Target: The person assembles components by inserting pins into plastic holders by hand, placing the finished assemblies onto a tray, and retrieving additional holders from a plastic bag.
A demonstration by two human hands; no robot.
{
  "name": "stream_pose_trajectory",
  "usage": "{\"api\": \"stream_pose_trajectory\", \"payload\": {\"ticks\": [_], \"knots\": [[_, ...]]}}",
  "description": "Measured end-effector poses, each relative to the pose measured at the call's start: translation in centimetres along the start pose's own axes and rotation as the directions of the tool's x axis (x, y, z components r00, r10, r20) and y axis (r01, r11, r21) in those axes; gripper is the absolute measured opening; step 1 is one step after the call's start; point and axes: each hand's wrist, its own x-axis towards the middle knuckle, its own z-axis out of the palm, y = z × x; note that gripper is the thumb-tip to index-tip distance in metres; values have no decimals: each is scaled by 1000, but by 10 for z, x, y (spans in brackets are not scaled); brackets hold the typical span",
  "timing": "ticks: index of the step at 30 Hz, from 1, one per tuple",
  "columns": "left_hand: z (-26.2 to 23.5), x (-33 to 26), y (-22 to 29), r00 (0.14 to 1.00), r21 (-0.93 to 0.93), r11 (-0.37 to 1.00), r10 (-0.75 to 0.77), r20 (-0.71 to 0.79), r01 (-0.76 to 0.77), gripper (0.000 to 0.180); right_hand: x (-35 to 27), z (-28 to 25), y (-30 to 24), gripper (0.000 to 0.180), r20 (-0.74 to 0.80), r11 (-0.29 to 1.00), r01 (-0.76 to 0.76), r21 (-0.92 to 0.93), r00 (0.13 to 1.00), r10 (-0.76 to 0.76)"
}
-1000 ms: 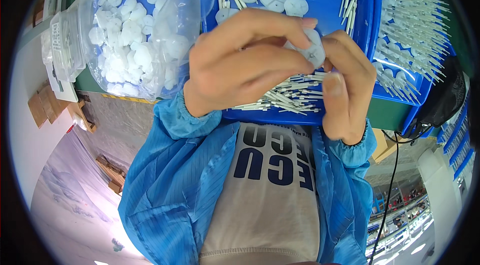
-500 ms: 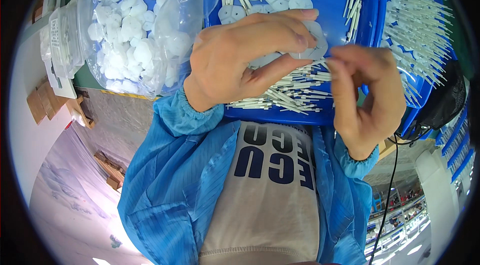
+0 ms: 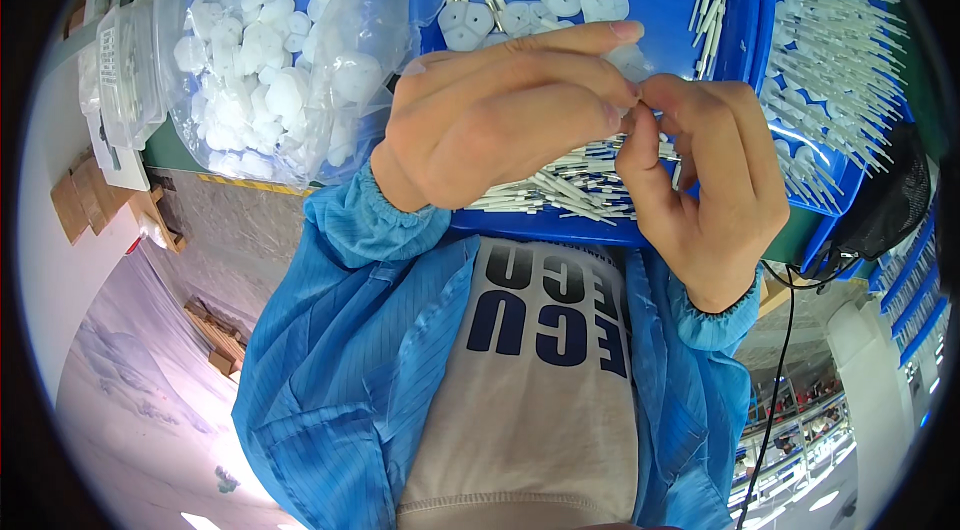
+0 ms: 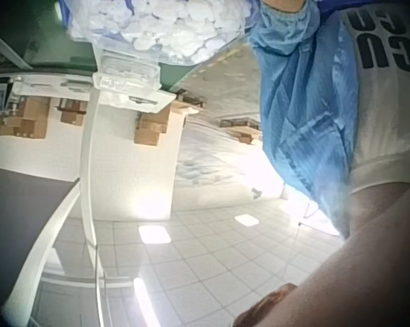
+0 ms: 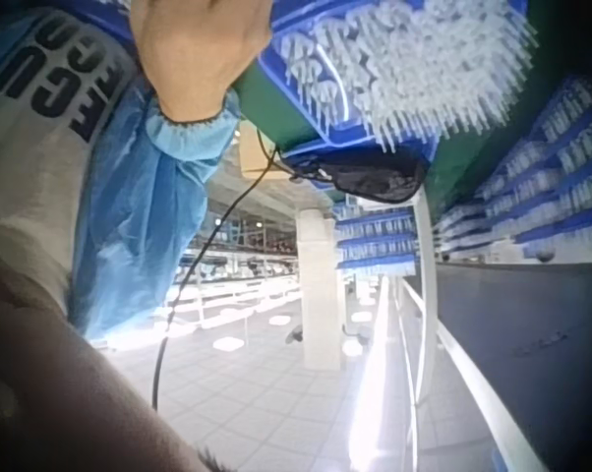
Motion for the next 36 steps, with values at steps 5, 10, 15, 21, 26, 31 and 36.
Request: {"api": "stream_pose_trajectory", "payload": {"ticks": [5, 10, 15, 21, 26, 31, 36], "knots": [[-8, 2, 1, 994, -69, 994, -84, 69, 88, 59, -2, 2, 17, 25, -78, 983, 181, 19, 981, -179], [-5, -1, -3, 993, -271, 962, -53, -109, 22, 60, 0, -20, 35, 27, 29, 789, 330, 518, 915, -402], [15, 8, 28, 880, -433, 894, -292, -374, 112, 45, -16, -15, 26, 44, -179, 959, 261, 114, 954, -239], [26, 16, 28, 952, -317, 917, -288, -102, 243, 60, -25, -3, 36, 41, -231, 919, 395, 17, 895, -380], [18, 23, 13, 987, -336, 932, -157, -43, 134, 67, -38, -97, 23, 44, -14, 995, -15, -95, 1000, 13], [21, 16, 16, 935, -325, 895, -346, -74, 305, 43, -68, -152, 78, 39, -443, 772, -587, -244, 775, 450], [15, 11, 5, 949, -306, 910, -311, -58, 280, 50, -95, -153, 144, 36, -150, 664, -539, -519, 822, 550]]}}
